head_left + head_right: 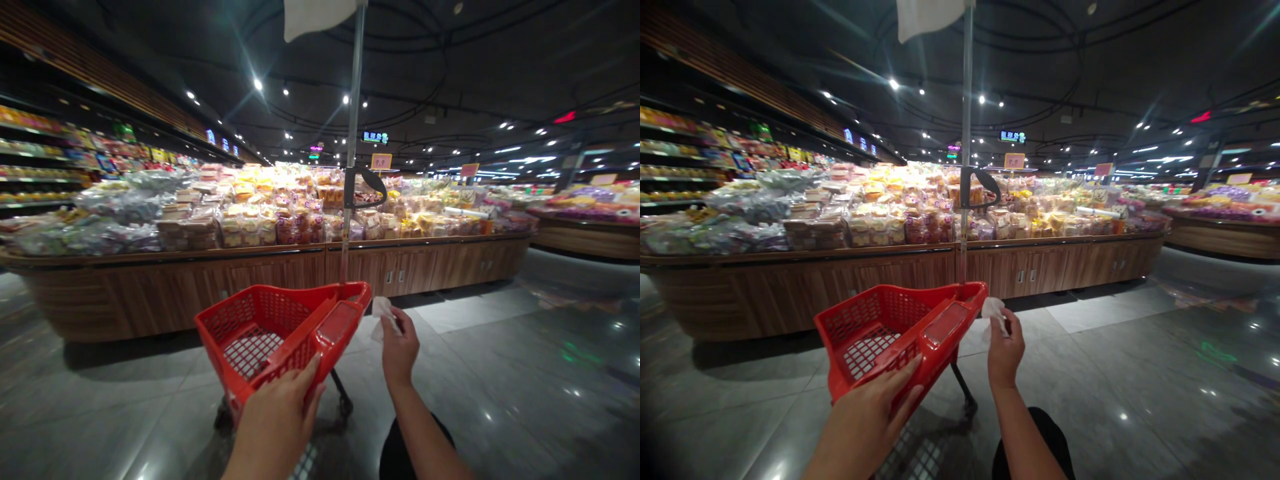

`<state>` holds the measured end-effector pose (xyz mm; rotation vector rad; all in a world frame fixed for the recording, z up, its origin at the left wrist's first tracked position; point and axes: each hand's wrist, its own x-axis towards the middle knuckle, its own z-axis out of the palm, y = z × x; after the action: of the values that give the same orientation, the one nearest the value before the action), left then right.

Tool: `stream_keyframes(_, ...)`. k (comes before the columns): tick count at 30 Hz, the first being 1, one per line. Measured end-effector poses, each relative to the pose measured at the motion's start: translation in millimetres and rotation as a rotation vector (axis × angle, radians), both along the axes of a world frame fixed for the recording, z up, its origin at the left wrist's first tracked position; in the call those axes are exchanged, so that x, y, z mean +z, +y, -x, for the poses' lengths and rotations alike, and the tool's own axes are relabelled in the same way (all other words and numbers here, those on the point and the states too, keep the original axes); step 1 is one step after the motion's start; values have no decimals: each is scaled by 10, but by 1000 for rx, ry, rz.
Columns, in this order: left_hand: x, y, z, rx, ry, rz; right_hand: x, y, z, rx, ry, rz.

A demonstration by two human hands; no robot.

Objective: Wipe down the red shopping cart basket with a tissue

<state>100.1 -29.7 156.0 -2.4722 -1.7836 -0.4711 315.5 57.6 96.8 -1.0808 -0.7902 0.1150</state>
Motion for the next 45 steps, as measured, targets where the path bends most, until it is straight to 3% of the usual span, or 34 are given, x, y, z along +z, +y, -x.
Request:
stream_keyframes(3, 9, 5, 10, -15, -17, -10, -60, 64, 33, 105, -149, -34)
stream_keyframes(5, 7, 10, 18, -21, -21, -21, -159, -36, 226, 231, -301, -57)
stream_keyframes(10, -21, 3, 51, -24, 0, -17, -375, -327, 602, 329, -461, -153)
stream_keyframes(16, -28, -8, 28, -22, 17, -32, -290, -54, 418, 233, -342, -97)
stream_keyframes(22, -47, -2, 25, -25, 18, -39, -316, -110, 499, 286, -300, -81)
stream_keyframes(28, -69, -6, 44, -29, 7, -49, -220, 86, 403, 199, -219, -54)
stream_keyframes(33, -61, -17, 54, -36, -41, -33, -367, -76, 562, 280, -131, -49)
stream_keyframes(36, -56, -22, 64, -43, -58, -29, -394, -114, 578, 284, -156, -53)
stream_keyframes(41, -56, -36, 46, -48, -3, -40, -246, 85, 402, 224, -172, -29)
stream_keyframes(45, -58, -52, 47, -34, 10, -41, -132, 2, 301, 323, -307, -67)
